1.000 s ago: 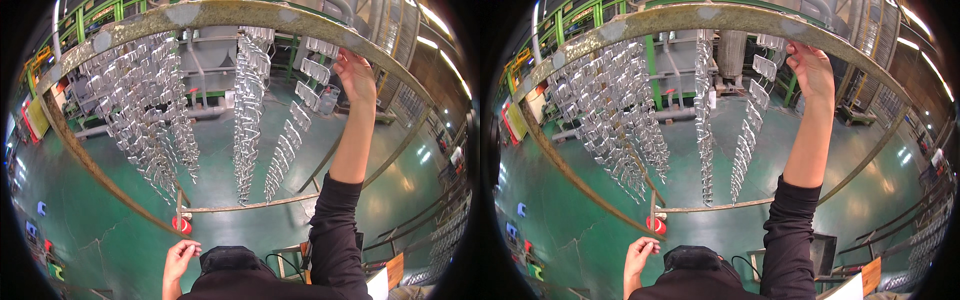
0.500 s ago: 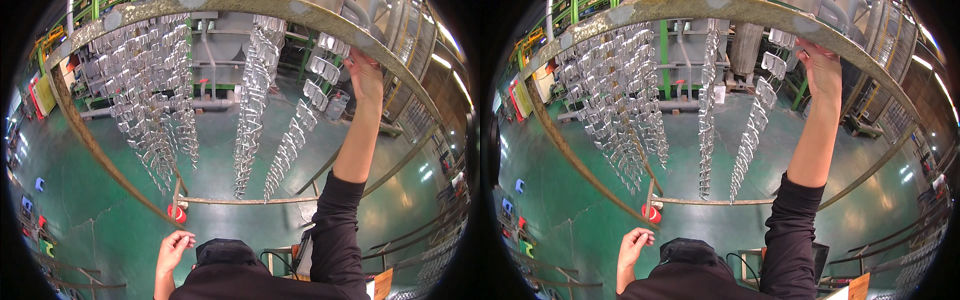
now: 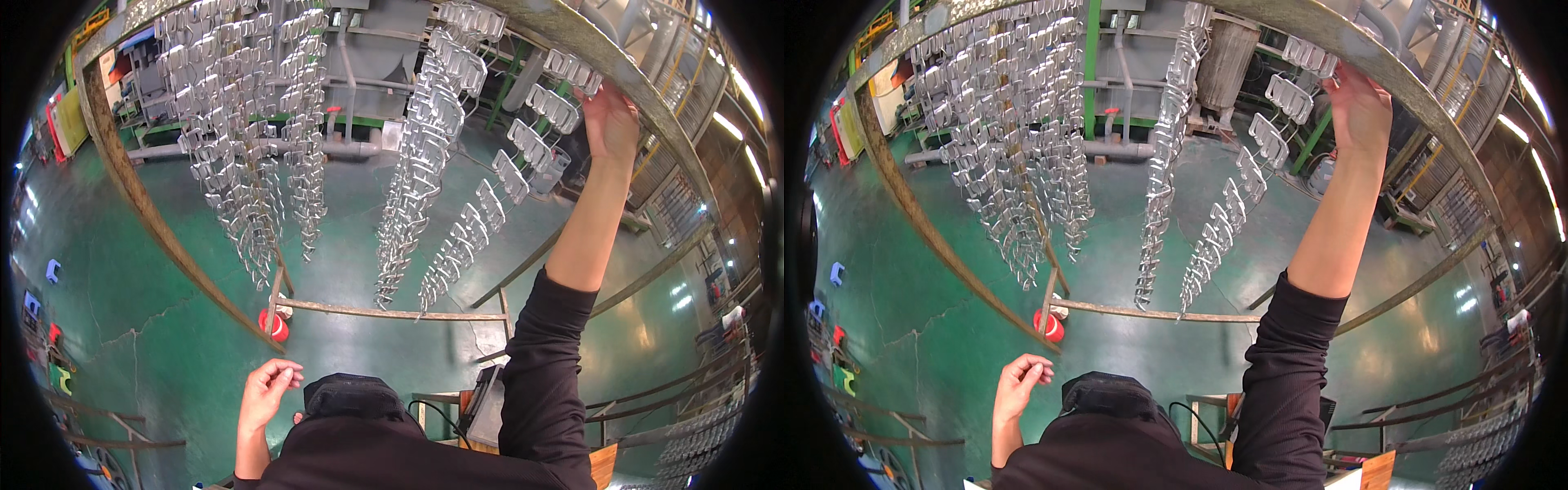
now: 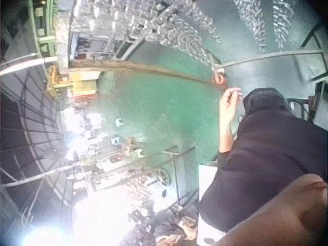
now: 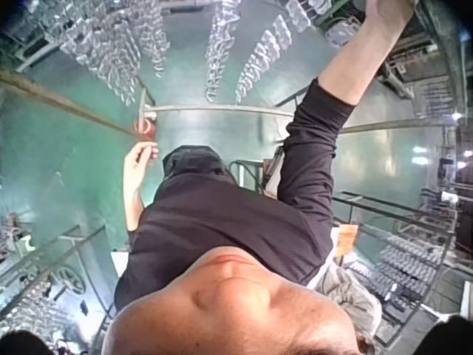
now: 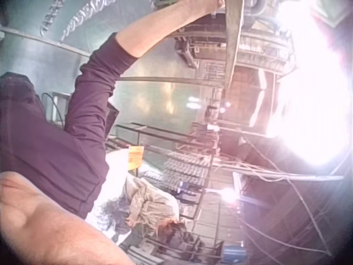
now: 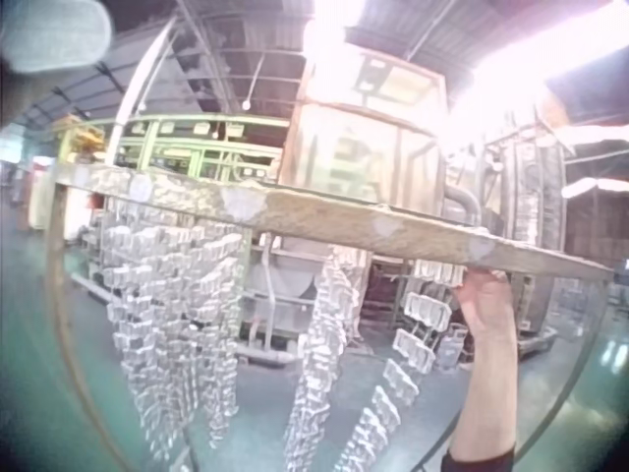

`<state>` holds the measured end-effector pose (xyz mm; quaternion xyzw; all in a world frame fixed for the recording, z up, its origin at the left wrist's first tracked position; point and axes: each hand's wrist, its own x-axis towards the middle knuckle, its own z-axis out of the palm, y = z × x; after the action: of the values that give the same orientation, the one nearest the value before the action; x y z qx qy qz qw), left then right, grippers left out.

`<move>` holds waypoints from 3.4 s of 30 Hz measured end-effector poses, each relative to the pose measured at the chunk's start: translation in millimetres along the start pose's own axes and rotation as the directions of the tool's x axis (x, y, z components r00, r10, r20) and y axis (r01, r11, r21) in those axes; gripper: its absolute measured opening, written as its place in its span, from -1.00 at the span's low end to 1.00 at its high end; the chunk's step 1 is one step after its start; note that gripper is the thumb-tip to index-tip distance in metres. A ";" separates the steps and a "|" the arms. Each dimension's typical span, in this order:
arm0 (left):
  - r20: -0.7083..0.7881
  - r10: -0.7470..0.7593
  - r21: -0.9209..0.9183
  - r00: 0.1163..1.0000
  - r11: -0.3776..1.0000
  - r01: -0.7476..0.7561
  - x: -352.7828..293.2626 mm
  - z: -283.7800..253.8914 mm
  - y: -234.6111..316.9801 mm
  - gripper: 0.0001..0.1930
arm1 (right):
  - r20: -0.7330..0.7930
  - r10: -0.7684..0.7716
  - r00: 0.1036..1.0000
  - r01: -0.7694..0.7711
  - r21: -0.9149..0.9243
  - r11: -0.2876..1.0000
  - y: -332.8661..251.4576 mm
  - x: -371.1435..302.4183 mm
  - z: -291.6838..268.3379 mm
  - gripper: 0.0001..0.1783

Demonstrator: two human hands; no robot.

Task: The person removes metal chains of parts from a rack and then sorts small metal pieces by hand on a white table with other people.

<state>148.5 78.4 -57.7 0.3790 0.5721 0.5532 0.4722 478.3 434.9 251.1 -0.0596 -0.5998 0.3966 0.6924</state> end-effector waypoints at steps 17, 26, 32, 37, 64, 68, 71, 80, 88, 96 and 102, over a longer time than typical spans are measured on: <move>-0.007 0.020 -0.020 1.000 1.000 -0.020 3.9 -11.7 -2.9 -0.84 | -0.158 -0.132 0.979 0.137 0.020 0.990 11.4 6.1 21.5 -0.72; -0.007 0.023 -0.006 1.000 1.000 -0.023 5.8 -18.6 -2.6 -0.85 | -0.155 -0.110 0.982 0.117 0.035 0.992 12.4 11.2 4.5 -0.75; -0.021 0.002 -0.020 1.000 1.000 -0.002 3.8 -21.2 -2.0 -0.85 | -0.112 -0.118 0.987 0.117 -0.018 0.993 8.2 3.9 13.7 -0.77; -0.007 0.003 -0.010 1.000 1.000 -0.003 6.6 -22.6 -10.2 -0.84 | -0.042 -0.031 0.999 0.029 -0.032 0.999 -1.1 2.3 11.1 -0.76; 0.005 -0.064 -0.002 0.998 0.998 0.064 22.5 -19.1 -5.8 -0.86 | -0.145 -0.215 0.966 0.181 -0.214 0.960 5.2 12.8 37.6 -0.64; 0.039 -0.068 -0.017 0.997 0.997 0.069 24.1 -20.4 -5.4 -0.86 | -0.081 -0.190 0.978 0.159 -0.291 0.943 -8.4 7.1 16.3 -0.68; 0.031 -0.065 -0.019 0.997 0.998 0.065 21.3 -22.6 -7.0 -0.86 | -0.123 -0.111 0.986 0.080 -0.234 0.969 2.7 -10.1 18.6 -0.71; 0.047 -0.068 -0.010 0.997 0.998 0.068 13.8 -34.3 -5.7 -0.86 | -0.204 0.010 0.979 -0.028 -0.084 0.996 16.5 -71.4 1.8 -0.77; 0.062 -0.062 0.037 0.996 0.998 0.060 5.3 -50.1 -5.5 -0.84 | -0.207 0.010 0.978 -0.027 -0.080 0.996 21.4 -117.6 5.7 -0.75; 0.088 -0.074 0.046 0.993 0.996 0.070 4.9 -59.0 2.2 -0.84 | -0.204 -0.015 0.979 -0.001 -0.077 0.997 17.5 -151.0 26.6 -0.75; 0.108 -0.104 0.013 0.989 0.995 0.103 2.1 -58.0 0.0 -0.85 | -0.200 -0.096 0.975 0.055 -0.203 0.978 7.8 -176.2 61.5 -0.74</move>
<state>92.2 64.5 -61.4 0.3799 0.5665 0.5045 0.5294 426.6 306.7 125.5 -0.1458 -0.5618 0.3003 0.7569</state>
